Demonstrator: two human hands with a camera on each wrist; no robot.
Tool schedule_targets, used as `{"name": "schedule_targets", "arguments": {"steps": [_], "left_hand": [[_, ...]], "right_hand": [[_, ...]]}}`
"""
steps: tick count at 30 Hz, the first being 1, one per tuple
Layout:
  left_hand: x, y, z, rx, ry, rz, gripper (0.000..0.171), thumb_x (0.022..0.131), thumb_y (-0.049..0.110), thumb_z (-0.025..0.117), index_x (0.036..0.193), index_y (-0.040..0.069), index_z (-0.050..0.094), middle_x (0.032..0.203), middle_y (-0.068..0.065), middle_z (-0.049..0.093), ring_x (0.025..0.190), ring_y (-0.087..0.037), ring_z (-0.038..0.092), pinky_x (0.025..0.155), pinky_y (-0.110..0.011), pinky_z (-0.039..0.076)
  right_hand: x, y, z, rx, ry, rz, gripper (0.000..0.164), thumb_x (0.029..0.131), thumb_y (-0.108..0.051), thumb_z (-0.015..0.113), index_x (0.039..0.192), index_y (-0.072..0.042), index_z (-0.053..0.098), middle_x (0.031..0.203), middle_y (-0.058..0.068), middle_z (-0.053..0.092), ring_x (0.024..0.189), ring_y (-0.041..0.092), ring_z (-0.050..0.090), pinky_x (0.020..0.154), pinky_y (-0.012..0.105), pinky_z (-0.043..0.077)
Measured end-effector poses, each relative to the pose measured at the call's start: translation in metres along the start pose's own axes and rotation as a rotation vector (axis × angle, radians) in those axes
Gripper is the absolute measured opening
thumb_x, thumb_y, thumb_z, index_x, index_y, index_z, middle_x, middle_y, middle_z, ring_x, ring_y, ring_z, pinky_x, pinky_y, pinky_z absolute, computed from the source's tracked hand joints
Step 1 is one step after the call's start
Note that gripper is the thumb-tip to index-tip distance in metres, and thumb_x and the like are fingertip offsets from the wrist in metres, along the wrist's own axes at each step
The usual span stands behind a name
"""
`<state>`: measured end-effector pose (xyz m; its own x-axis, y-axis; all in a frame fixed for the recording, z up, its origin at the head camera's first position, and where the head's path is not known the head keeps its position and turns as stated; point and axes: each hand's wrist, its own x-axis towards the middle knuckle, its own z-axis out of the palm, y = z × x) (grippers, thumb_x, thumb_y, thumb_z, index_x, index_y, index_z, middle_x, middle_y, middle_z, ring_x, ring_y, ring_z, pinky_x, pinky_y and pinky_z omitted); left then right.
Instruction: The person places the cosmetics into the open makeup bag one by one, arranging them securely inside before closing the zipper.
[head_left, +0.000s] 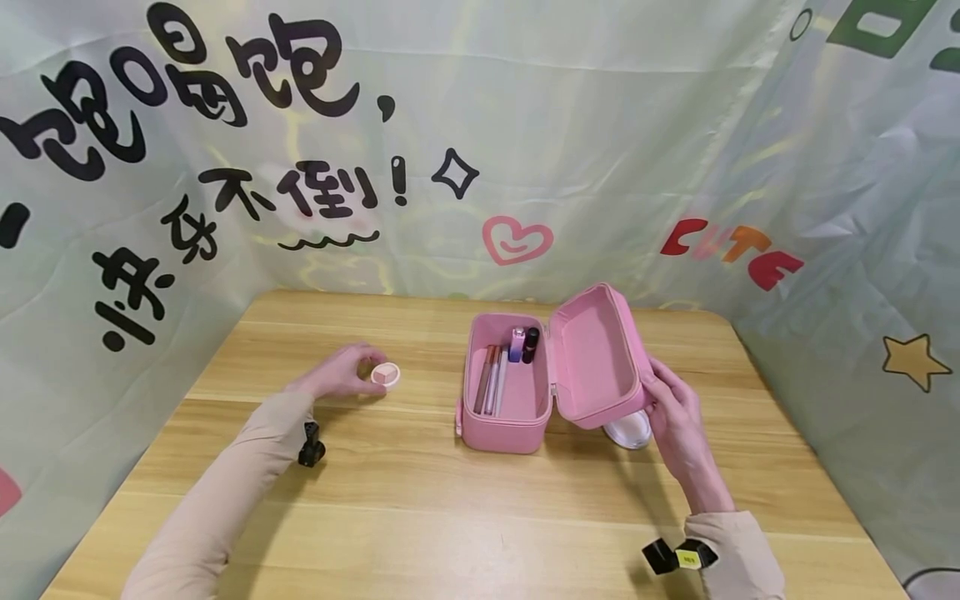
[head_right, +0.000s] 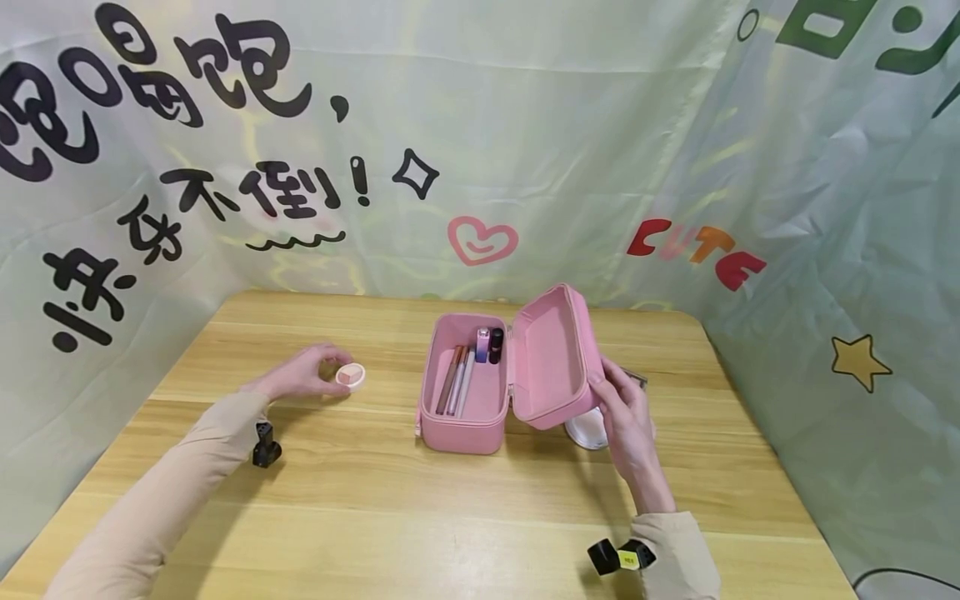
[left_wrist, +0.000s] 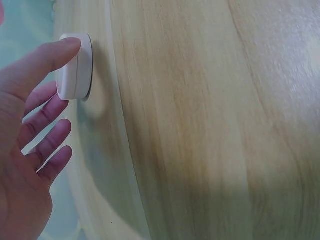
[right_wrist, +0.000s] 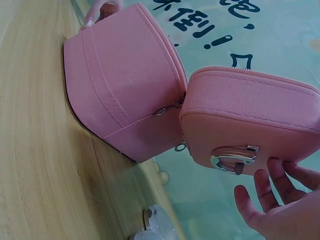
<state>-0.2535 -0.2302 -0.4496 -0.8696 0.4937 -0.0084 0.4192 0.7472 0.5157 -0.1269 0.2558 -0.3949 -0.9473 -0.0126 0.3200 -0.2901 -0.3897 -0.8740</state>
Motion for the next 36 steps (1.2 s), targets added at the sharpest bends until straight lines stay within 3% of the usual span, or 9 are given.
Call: {"name": "schedule_targets", "arguments": {"steps": [14, 36], "left_hand": [[0.001, 0.000, 0.003, -0.017, 0.001, 0.019, 0.049, 0.080, 0.027, 0.085, 0.119, 0.002, 0.067, 0.115, -0.015, 0.067, 0.110, -0.033, 0.059, 0.100, -0.055, 0.045], [0.005, 0.009, 0.001, -0.043, 0.017, 0.040, 0.048, 0.080, 0.025, 0.085, 0.118, 0.001, 0.067, 0.113, -0.014, 0.069, 0.107, -0.029, 0.060, 0.096, -0.048, 0.047]], "right_hand": [[0.001, 0.001, 0.001, -0.043, 0.005, 0.015, 0.033, 0.105, -0.001, 0.042, 0.125, -0.012, 0.065, 0.123, -0.001, 0.067, 0.111, 0.006, 0.063, 0.097, 0.017, 0.051], [0.001, 0.000, 0.002, -0.043, 0.010, 0.014, 0.033, 0.104, -0.001, 0.042, 0.125, -0.012, 0.065, 0.122, 0.000, 0.068, 0.111, 0.006, 0.064, 0.096, 0.017, 0.051]]}}
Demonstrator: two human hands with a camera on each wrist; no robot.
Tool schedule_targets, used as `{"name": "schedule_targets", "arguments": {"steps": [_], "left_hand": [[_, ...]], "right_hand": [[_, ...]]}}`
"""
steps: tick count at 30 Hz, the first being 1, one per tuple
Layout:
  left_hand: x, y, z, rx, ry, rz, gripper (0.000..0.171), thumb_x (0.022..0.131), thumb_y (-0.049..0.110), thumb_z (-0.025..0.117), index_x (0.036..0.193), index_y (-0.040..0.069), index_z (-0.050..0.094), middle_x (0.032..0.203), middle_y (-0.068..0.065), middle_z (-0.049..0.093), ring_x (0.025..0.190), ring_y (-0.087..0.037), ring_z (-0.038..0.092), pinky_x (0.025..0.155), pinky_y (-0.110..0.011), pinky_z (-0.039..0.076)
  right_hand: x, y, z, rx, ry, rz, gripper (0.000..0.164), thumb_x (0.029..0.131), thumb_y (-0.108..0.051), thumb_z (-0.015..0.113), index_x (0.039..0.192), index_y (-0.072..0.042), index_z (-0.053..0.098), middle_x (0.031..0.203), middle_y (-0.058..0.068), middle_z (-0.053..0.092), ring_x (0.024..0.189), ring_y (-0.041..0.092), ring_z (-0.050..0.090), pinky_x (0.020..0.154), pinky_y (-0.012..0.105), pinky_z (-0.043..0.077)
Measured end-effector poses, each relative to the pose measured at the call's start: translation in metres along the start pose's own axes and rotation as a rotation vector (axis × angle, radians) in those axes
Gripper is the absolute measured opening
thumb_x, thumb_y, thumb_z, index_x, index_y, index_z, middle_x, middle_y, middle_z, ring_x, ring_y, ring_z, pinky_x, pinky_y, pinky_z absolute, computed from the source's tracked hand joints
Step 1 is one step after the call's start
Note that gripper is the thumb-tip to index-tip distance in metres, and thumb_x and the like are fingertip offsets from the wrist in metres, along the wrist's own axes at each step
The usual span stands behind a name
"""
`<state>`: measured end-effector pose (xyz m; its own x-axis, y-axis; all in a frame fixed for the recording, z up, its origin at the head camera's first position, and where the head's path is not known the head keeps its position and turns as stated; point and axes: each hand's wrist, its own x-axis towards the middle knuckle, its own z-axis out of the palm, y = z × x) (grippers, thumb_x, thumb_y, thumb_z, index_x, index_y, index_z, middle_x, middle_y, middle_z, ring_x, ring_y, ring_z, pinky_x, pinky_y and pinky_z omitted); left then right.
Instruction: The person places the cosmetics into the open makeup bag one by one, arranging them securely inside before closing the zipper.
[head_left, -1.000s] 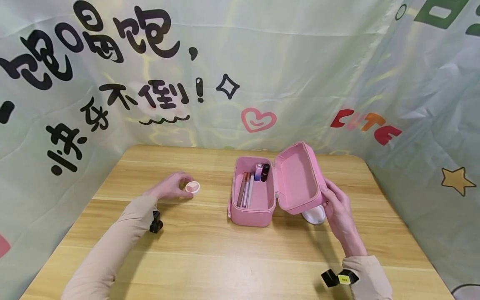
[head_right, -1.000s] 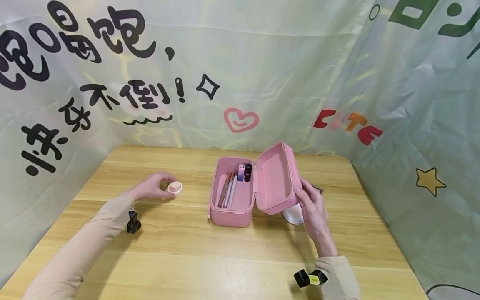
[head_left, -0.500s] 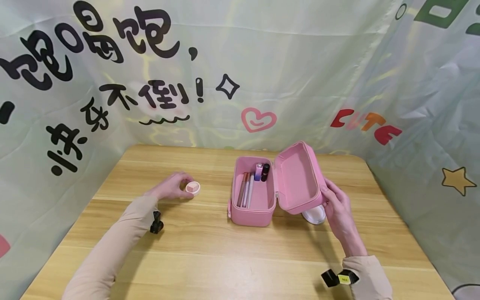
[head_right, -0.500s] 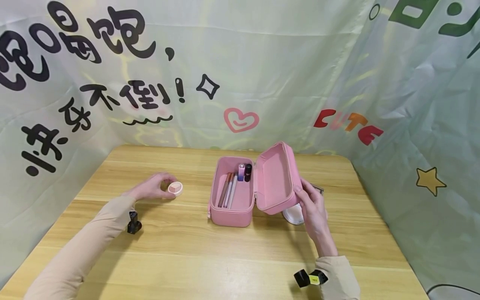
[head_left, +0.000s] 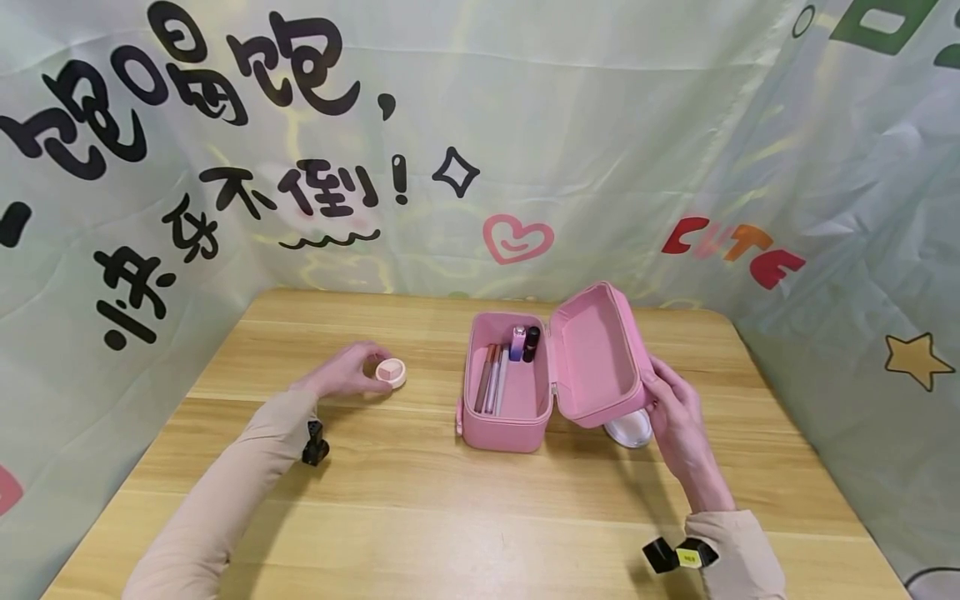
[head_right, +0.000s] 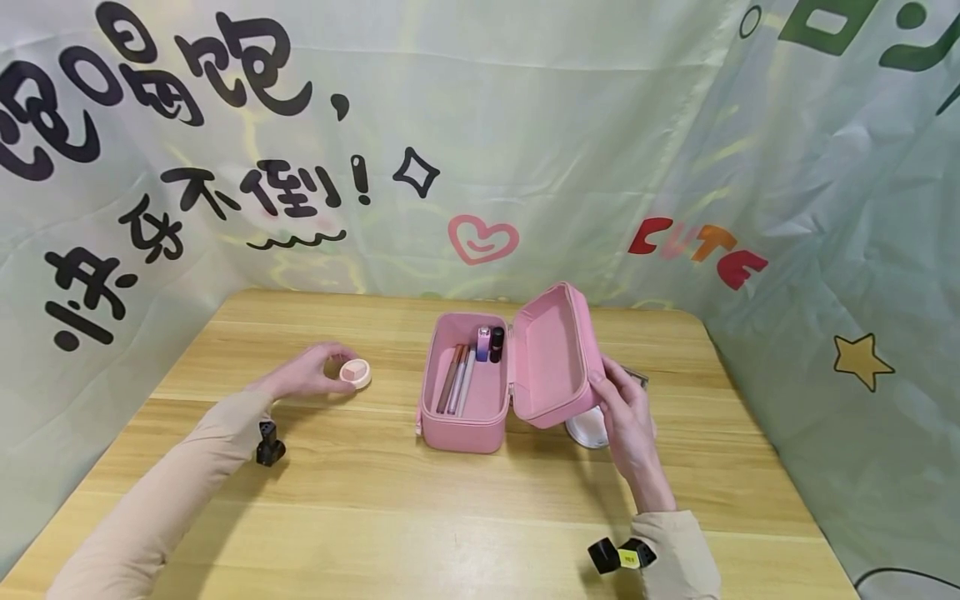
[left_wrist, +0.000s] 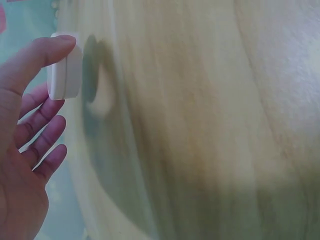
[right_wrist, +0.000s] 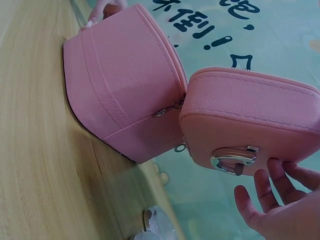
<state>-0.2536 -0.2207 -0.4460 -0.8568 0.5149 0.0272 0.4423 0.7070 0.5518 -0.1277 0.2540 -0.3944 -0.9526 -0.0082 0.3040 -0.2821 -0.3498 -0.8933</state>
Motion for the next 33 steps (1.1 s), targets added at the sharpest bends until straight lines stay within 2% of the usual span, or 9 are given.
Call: {"name": "schedule_targets", "arguments": {"steps": [5, 9, 12, 17, 28, 33], "left_hand": [[0.004, 0.006, -0.006, -0.011, 0.013, 0.017, 0.047, 0.078, 0.022, 0.085, 0.116, 0.001, 0.068, 0.108, -0.012, 0.069, 0.100, -0.026, 0.058, 0.088, -0.040, 0.047], [0.006, 0.013, -0.010, 0.002, 0.006, 0.001, 0.049, 0.078, 0.023, 0.085, 0.119, 0.002, 0.067, 0.110, -0.011, 0.068, 0.102, -0.026, 0.056, 0.087, -0.039, 0.046], [0.008, 0.019, -0.014, 0.005, 0.011, 0.000, 0.051, 0.078, 0.023, 0.085, 0.121, 0.002, 0.066, 0.113, -0.011, 0.068, 0.105, -0.028, 0.056, 0.090, -0.043, 0.048], [0.013, 0.031, -0.018, 0.004, 0.032, 0.056, 0.049, 0.078, 0.018, 0.085, 0.120, 0.002, 0.067, 0.113, -0.012, 0.069, 0.105, -0.029, 0.057, 0.094, -0.049, 0.048], [0.023, 0.055, -0.030, -0.004, 0.041, 0.139, 0.047, 0.077, 0.012, 0.083, 0.120, 0.002, 0.067, 0.113, -0.013, 0.069, 0.106, -0.029, 0.058, 0.097, -0.053, 0.047], [0.027, 0.067, -0.037, 0.010, 0.053, 0.146, 0.048, 0.077, 0.014, 0.083, 0.121, 0.003, 0.066, 0.115, -0.013, 0.069, 0.108, -0.031, 0.058, 0.097, -0.054, 0.047]], "right_hand": [[0.000, 0.000, 0.000, -0.002, 0.002, 0.000, 0.033, 0.104, -0.001, 0.042, 0.125, -0.012, 0.065, 0.123, 0.000, 0.068, 0.111, 0.006, 0.064, 0.096, 0.017, 0.051], [0.000, -0.001, 0.001, -0.002, 0.008, 0.003, 0.033, 0.104, -0.001, 0.042, 0.124, -0.013, 0.066, 0.122, -0.001, 0.068, 0.111, 0.006, 0.064, 0.096, 0.017, 0.051], [0.000, -0.001, 0.001, 0.000, 0.011, 0.007, 0.033, 0.104, -0.001, 0.042, 0.124, -0.013, 0.065, 0.122, -0.001, 0.068, 0.111, 0.006, 0.064, 0.096, 0.017, 0.051], [0.000, -0.001, 0.001, 0.014, 0.007, 0.008, 0.033, 0.104, -0.001, 0.042, 0.125, -0.013, 0.065, 0.123, -0.001, 0.067, 0.112, 0.006, 0.064, 0.097, 0.017, 0.051], [0.000, -0.002, 0.001, 0.023, 0.012, 0.012, 0.034, 0.104, 0.000, 0.042, 0.125, -0.013, 0.065, 0.123, 0.000, 0.068, 0.112, 0.007, 0.064, 0.096, 0.017, 0.051], [0.000, -0.002, 0.001, 0.022, 0.015, 0.011, 0.034, 0.104, 0.000, 0.042, 0.124, -0.013, 0.066, 0.122, 0.000, 0.068, 0.111, 0.007, 0.064, 0.095, 0.017, 0.051]]}}
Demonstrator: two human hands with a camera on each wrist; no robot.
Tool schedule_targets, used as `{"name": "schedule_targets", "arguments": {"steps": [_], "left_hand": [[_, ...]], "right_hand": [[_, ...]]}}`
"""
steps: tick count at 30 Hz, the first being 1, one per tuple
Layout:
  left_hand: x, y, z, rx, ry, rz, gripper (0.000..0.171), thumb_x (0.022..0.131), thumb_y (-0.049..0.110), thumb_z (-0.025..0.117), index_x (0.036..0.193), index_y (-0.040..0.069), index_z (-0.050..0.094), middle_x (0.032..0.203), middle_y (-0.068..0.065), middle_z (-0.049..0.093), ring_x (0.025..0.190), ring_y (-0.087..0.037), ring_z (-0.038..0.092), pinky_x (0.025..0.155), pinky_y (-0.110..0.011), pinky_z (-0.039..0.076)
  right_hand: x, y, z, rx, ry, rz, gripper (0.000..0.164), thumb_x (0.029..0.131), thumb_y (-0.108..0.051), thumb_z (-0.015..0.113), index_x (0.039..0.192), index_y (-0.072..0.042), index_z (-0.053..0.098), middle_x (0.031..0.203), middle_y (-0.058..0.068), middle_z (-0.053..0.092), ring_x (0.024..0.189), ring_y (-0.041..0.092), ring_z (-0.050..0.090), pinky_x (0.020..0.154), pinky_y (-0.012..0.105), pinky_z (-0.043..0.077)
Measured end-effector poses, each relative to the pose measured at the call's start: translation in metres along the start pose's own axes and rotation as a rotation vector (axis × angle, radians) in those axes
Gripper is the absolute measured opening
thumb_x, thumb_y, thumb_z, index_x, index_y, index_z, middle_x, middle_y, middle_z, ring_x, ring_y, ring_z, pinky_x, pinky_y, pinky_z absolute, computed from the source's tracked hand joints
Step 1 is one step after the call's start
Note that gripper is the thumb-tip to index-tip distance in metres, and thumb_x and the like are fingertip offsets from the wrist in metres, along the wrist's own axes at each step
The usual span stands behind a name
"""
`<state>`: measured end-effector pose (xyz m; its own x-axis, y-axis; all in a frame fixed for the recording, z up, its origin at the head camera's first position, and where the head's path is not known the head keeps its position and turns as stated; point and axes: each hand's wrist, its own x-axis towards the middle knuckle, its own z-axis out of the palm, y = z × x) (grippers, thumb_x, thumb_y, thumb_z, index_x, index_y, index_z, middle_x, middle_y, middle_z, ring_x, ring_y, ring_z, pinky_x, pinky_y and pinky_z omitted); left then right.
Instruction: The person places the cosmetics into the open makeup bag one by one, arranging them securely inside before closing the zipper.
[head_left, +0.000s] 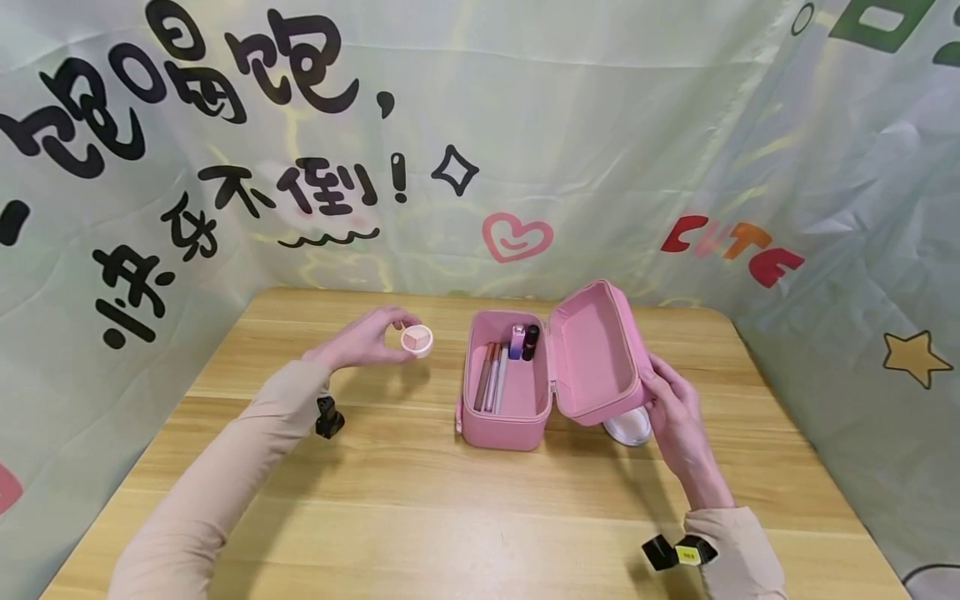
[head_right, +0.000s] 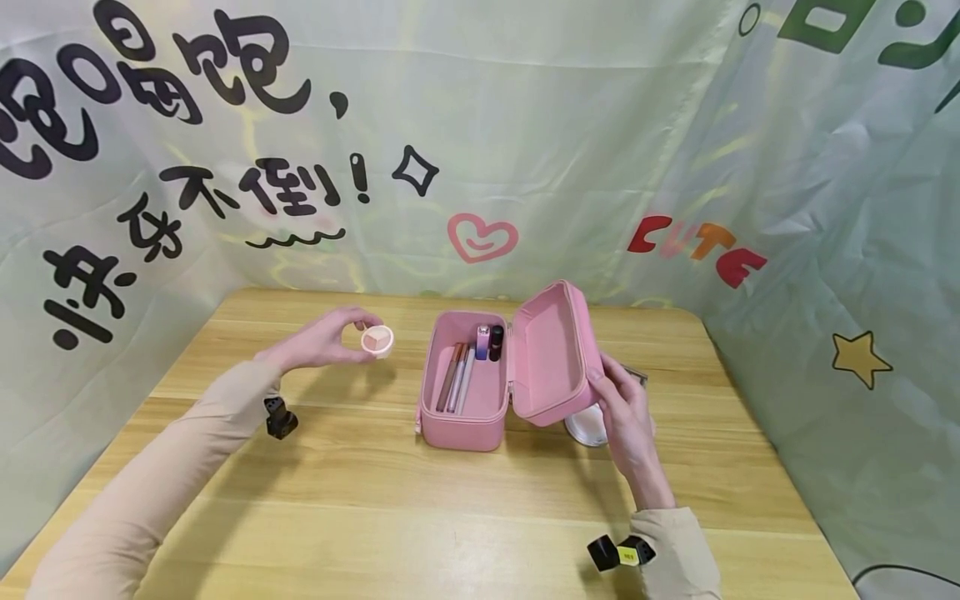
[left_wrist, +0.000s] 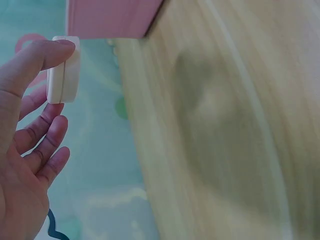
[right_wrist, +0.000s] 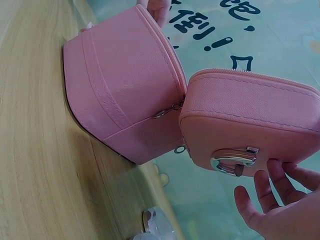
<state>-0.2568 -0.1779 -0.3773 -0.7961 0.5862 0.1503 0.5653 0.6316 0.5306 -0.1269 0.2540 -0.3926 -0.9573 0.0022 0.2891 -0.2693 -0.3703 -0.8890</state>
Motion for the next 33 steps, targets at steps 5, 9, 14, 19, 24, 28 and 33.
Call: {"name": "schedule_targets", "arguments": {"steps": [5, 9, 14, 19, 24, 28, 33], "left_hand": [[0.007, 0.010, -0.005, 0.022, -0.005, 0.014, 0.051, 0.078, 0.017, 0.083, 0.124, 0.003, 0.065, 0.118, -0.013, 0.067, 0.109, -0.031, 0.058, 0.097, -0.052, 0.048], [0.015, 0.020, -0.008, 0.032, -0.011, 0.031, 0.053, 0.079, 0.020, 0.083, 0.126, 0.005, 0.065, 0.118, -0.011, 0.067, 0.110, -0.030, 0.058, 0.097, -0.049, 0.048], [0.024, 0.033, -0.009, 0.040, -0.036, 0.071, 0.051, 0.080, 0.022, 0.083, 0.126, 0.006, 0.066, 0.116, -0.010, 0.068, 0.109, -0.028, 0.058, 0.097, -0.048, 0.048], [0.033, 0.045, -0.006, 0.029, -0.062, 0.107, 0.049, 0.080, 0.022, 0.082, 0.124, 0.006, 0.067, 0.115, -0.009, 0.069, 0.108, -0.029, 0.059, 0.095, -0.046, 0.049], [0.044, 0.056, -0.002, 0.023, -0.108, 0.123, 0.050, 0.081, 0.022, 0.080, 0.126, 0.006, 0.066, 0.117, -0.008, 0.069, 0.109, -0.031, 0.060, 0.095, -0.043, 0.049], [0.054, 0.066, 0.002, 0.012, -0.147, 0.136, 0.053, 0.082, 0.022, 0.079, 0.129, 0.004, 0.064, 0.122, -0.011, 0.068, 0.110, -0.034, 0.059, 0.095, -0.043, 0.049], [0.067, 0.078, 0.009, 0.030, -0.193, 0.149, 0.054, 0.083, 0.023, 0.078, 0.130, 0.002, 0.063, 0.124, -0.011, 0.068, 0.109, -0.029, 0.060, 0.097, -0.043, 0.049]], "right_hand": [[0.000, -0.001, 0.000, 0.002, -0.002, -0.002, 0.034, 0.104, 0.000, 0.042, 0.124, -0.013, 0.066, 0.122, 0.000, 0.068, 0.111, 0.007, 0.064, 0.095, 0.017, 0.051], [0.000, -0.001, 0.001, -0.001, 0.000, -0.003, 0.034, 0.103, 0.000, 0.042, 0.124, -0.014, 0.066, 0.122, 0.000, 0.068, 0.111, 0.007, 0.064, 0.095, 0.017, 0.051], [0.000, -0.001, 0.001, -0.007, -0.003, -0.005, 0.034, 0.104, 0.000, 0.042, 0.124, -0.014, 0.066, 0.122, -0.001, 0.068, 0.111, 0.007, 0.064, 0.096, 0.017, 0.051], [0.000, 0.000, 0.001, -0.026, -0.003, -0.002, 0.034, 0.104, 0.000, 0.042, 0.125, -0.014, 0.065, 0.122, -0.001, 0.068, 0.111, 0.006, 0.064, 0.096, 0.017, 0.051], [0.000, -0.001, 0.001, -0.029, -0.004, -0.001, 0.033, 0.104, -0.001, 0.042, 0.125, -0.013, 0.065, 0.123, -0.001, 0.067, 0.112, 0.006, 0.063, 0.096, 0.017, 0.051], [0.000, -0.001, 0.001, -0.024, -0.009, -0.001, 0.033, 0.104, -0.001, 0.043, 0.125, -0.014, 0.065, 0.123, -0.001, 0.067, 0.112, 0.006, 0.063, 0.097, 0.017, 0.051], [-0.001, -0.001, 0.001, -0.029, -0.003, 0.004, 0.033, 0.104, -0.002, 0.043, 0.124, -0.014, 0.065, 0.123, -0.002, 0.067, 0.112, 0.005, 0.063, 0.096, 0.016, 0.051]]}}
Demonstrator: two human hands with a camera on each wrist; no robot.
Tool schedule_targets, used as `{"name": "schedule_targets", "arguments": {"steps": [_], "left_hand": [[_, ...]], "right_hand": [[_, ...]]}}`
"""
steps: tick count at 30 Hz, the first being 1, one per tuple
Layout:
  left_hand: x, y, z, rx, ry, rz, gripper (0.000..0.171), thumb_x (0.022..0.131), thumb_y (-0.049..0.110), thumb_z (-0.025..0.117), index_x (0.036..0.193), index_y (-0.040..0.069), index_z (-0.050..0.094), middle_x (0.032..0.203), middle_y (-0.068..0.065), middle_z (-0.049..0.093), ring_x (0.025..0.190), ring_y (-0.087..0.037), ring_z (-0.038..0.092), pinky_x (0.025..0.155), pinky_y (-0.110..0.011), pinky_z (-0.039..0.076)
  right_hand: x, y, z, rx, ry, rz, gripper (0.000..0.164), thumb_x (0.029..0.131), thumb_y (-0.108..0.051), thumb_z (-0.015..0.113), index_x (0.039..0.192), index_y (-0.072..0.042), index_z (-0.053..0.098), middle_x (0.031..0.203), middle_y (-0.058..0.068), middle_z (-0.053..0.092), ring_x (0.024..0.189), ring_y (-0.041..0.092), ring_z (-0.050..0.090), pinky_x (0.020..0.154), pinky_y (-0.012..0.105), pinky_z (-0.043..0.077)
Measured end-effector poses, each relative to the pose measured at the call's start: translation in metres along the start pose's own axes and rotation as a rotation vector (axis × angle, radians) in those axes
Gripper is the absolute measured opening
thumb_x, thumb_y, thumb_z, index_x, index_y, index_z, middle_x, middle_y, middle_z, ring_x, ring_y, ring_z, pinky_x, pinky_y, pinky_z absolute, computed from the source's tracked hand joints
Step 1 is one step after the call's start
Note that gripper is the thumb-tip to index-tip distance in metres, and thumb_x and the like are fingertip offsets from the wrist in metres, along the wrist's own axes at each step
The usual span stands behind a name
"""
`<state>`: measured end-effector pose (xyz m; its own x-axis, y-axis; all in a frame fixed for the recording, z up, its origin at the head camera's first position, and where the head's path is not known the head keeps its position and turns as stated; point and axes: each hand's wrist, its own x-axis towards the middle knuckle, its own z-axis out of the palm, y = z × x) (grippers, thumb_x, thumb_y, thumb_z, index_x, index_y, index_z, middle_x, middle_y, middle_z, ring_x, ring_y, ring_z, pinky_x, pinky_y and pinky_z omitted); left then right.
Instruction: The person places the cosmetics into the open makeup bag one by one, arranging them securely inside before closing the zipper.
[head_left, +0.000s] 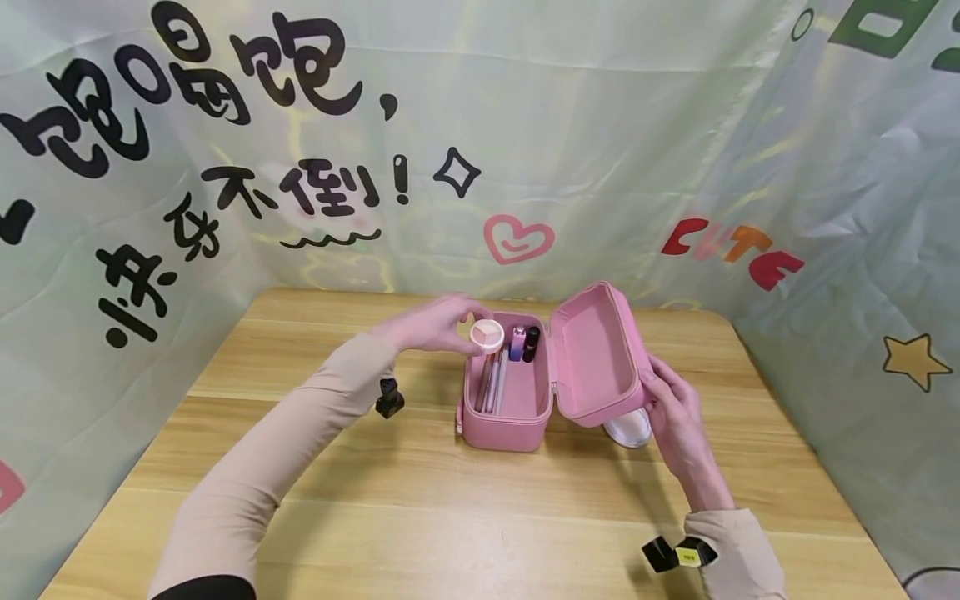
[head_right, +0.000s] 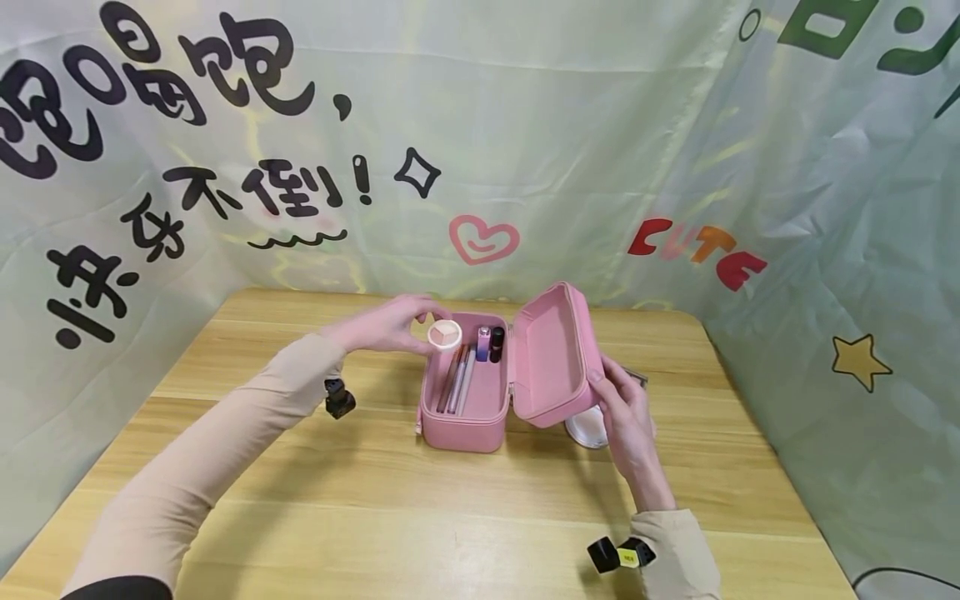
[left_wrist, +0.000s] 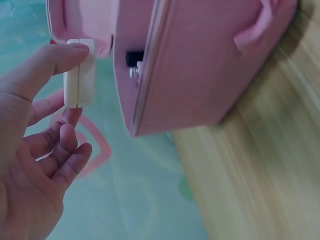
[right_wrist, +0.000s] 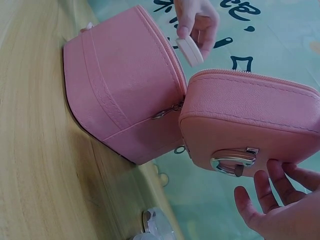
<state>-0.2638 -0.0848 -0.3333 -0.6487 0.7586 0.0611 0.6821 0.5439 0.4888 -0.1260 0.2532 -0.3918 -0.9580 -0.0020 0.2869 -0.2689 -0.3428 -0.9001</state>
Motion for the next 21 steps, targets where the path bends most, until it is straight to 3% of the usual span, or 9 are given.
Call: {"name": "schedule_targets", "arguments": {"steps": [13, 18, 21], "left_hand": [[0.033, 0.020, 0.017, 0.042, -0.093, -0.001, 0.047, 0.084, 0.020, 0.079, 0.126, 0.004, 0.065, 0.120, -0.009, 0.068, 0.105, -0.019, 0.058, 0.093, -0.031, 0.049], [0.047, 0.026, 0.026, 0.070, -0.135, -0.041, 0.045, 0.084, 0.016, 0.078, 0.124, 0.000, 0.065, 0.113, -0.009, 0.070, 0.094, -0.014, 0.058, 0.083, -0.024, 0.048], [0.052, 0.030, 0.031, 0.081, -0.140, -0.098, 0.041, 0.084, 0.015, 0.079, 0.120, 0.001, 0.067, 0.109, -0.008, 0.071, 0.090, -0.013, 0.058, 0.078, -0.023, 0.048]], "right_hand": [[0.000, -0.001, -0.001, 0.008, 0.002, 0.003, 0.033, 0.104, -0.001, 0.043, 0.125, -0.014, 0.064, 0.124, -0.001, 0.067, 0.113, 0.006, 0.063, 0.097, 0.017, 0.051], [-0.001, -0.002, -0.001, 0.038, -0.003, -0.003, 0.033, 0.104, 0.000, 0.043, 0.124, -0.014, 0.065, 0.124, -0.001, 0.067, 0.113, 0.007, 0.064, 0.098, 0.017, 0.051], [0.000, -0.002, 0.000, 0.036, 0.000, 0.000, 0.033, 0.104, 0.000, 0.043, 0.123, -0.014, 0.066, 0.123, -0.001, 0.067, 0.112, 0.007, 0.064, 0.098, 0.017, 0.051]]}}
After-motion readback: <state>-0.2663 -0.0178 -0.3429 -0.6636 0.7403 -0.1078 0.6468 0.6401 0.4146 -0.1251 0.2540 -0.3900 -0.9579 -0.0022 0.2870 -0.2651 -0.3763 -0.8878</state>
